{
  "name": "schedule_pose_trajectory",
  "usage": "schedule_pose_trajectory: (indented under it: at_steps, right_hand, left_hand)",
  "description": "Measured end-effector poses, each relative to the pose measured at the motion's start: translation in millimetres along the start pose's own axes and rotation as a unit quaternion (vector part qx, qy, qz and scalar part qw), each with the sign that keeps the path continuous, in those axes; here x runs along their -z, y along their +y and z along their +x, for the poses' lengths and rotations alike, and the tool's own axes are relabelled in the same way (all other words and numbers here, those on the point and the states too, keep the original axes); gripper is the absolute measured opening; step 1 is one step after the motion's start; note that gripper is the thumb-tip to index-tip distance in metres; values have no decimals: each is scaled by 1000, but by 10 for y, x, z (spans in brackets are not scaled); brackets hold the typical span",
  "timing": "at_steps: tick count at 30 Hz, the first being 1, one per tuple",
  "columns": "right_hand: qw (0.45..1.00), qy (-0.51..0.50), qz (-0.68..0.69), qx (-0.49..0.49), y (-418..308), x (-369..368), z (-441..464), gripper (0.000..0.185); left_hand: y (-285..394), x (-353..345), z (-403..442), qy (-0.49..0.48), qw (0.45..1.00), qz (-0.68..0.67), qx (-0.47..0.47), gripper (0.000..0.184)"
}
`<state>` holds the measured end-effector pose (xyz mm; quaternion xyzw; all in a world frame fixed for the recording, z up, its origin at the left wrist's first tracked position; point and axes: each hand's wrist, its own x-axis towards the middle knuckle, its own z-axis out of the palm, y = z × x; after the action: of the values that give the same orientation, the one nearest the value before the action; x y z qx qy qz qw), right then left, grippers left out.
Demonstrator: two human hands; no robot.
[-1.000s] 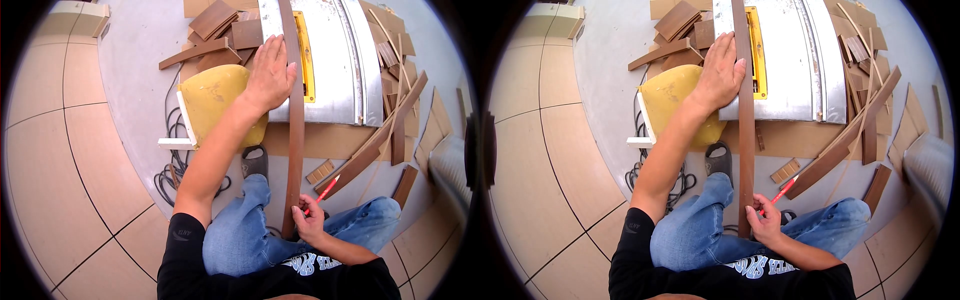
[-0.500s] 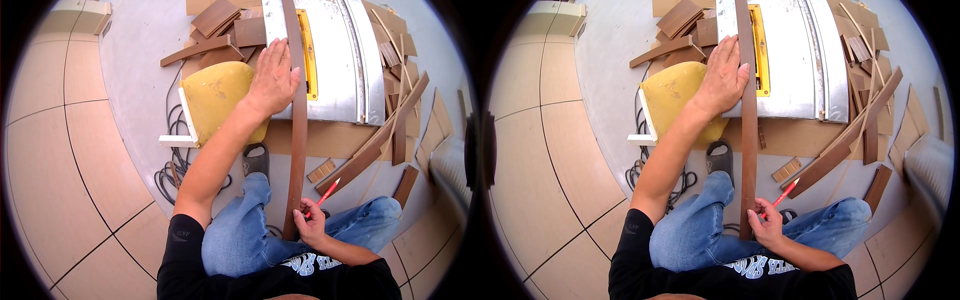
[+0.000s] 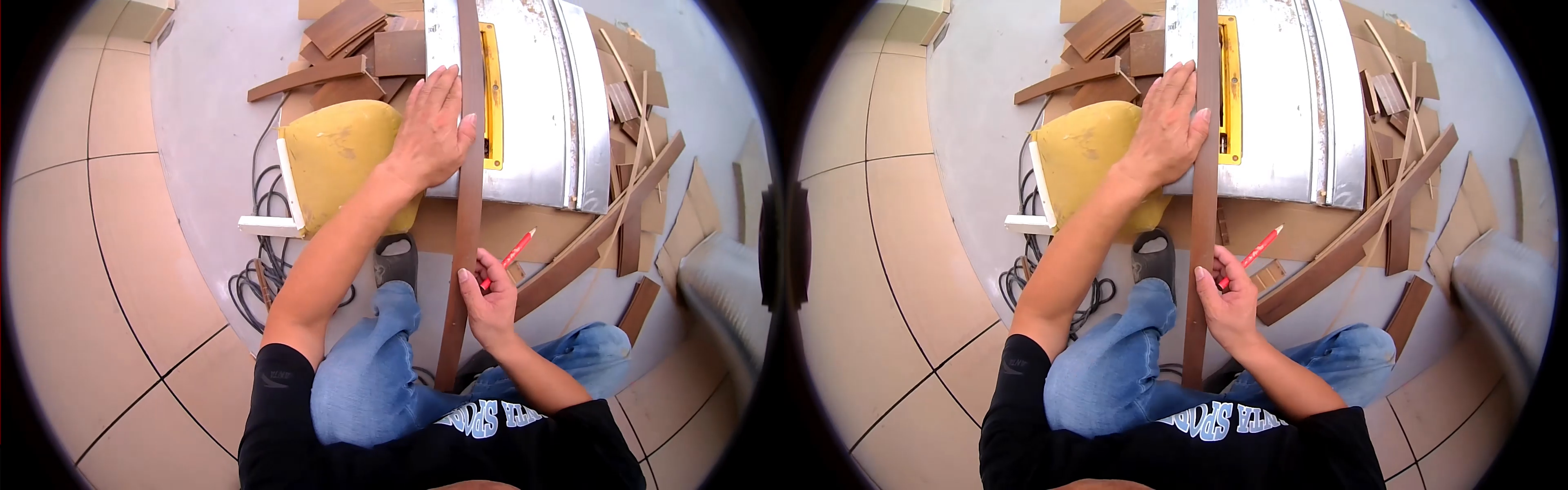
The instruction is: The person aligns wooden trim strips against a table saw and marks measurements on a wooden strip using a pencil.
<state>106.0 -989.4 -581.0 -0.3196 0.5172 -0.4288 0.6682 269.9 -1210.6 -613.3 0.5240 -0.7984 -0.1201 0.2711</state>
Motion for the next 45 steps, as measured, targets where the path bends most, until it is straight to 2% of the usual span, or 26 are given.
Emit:
schedule_pose_trajectory:
  at_steps: [17,45]
  right_hand:
    - [997,23,-67,27,-169,-69,226,37]
    - [997,16,-78,24,-102,-30,0,35]
  left_hand:
    - [-325,-163,426,29,1000,-1,-12,63]
    - [-144,-76,219,8,1000,24,-13,63]
